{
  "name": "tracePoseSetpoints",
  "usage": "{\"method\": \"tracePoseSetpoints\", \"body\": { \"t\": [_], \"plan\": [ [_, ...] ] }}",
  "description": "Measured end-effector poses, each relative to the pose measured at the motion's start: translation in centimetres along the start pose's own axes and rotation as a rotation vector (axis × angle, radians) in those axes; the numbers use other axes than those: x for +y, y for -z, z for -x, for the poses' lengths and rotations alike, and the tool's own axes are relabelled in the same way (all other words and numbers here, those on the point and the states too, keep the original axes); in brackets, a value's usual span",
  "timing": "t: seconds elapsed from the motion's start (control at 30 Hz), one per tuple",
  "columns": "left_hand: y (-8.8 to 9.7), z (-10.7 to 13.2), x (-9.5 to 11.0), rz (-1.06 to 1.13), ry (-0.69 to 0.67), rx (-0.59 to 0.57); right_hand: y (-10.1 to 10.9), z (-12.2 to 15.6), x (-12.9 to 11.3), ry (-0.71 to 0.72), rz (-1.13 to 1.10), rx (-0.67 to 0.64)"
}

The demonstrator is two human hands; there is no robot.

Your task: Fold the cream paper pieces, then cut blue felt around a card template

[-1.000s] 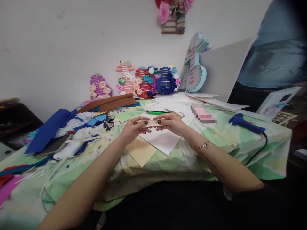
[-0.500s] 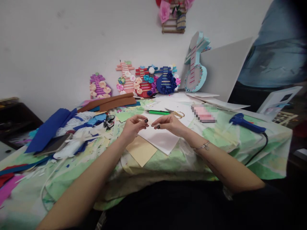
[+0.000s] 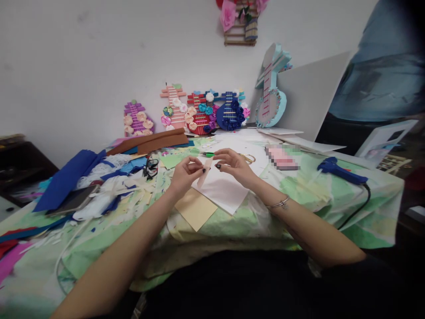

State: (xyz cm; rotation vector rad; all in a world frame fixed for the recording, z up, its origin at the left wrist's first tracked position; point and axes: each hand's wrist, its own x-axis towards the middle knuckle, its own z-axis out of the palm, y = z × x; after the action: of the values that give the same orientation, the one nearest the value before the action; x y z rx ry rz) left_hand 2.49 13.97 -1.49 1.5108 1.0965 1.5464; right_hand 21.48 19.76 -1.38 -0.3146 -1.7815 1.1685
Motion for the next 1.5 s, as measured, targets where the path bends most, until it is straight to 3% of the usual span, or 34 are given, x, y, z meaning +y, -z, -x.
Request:
{"method": "tracePoseSetpoints", "body": {
  "t": [0.17,0.57,1.17,1.33,1.5],
  "plan": [
    [-0.21,0.29,0.08,-0.147,-0.088,-0.053,-0.04,-0.08,0.6,-0.062,0.041,-0.017],
    [-0.07,0.72,-0.09,-0.391,-0.216,0.003,-0.01,0.0,0.97,-0.107,0.072,0.087],
    [-0.05,0.55,-0.81,-0.439,-0.387,-0.076,-0.04,-0.01,0.82,-0.102,0.113,0.067],
    [-0.2,0.61,-0.71,-0.451,-0.391,-0.08,-0.1,-0.04,0.84,-0.116,0.11,0.02],
    [-0.04,0.85,-0.54,-0.457,-0.365,-0.054,0.05,-0.16,0.96,-0.095,0.09,0.068]
  ]
}}
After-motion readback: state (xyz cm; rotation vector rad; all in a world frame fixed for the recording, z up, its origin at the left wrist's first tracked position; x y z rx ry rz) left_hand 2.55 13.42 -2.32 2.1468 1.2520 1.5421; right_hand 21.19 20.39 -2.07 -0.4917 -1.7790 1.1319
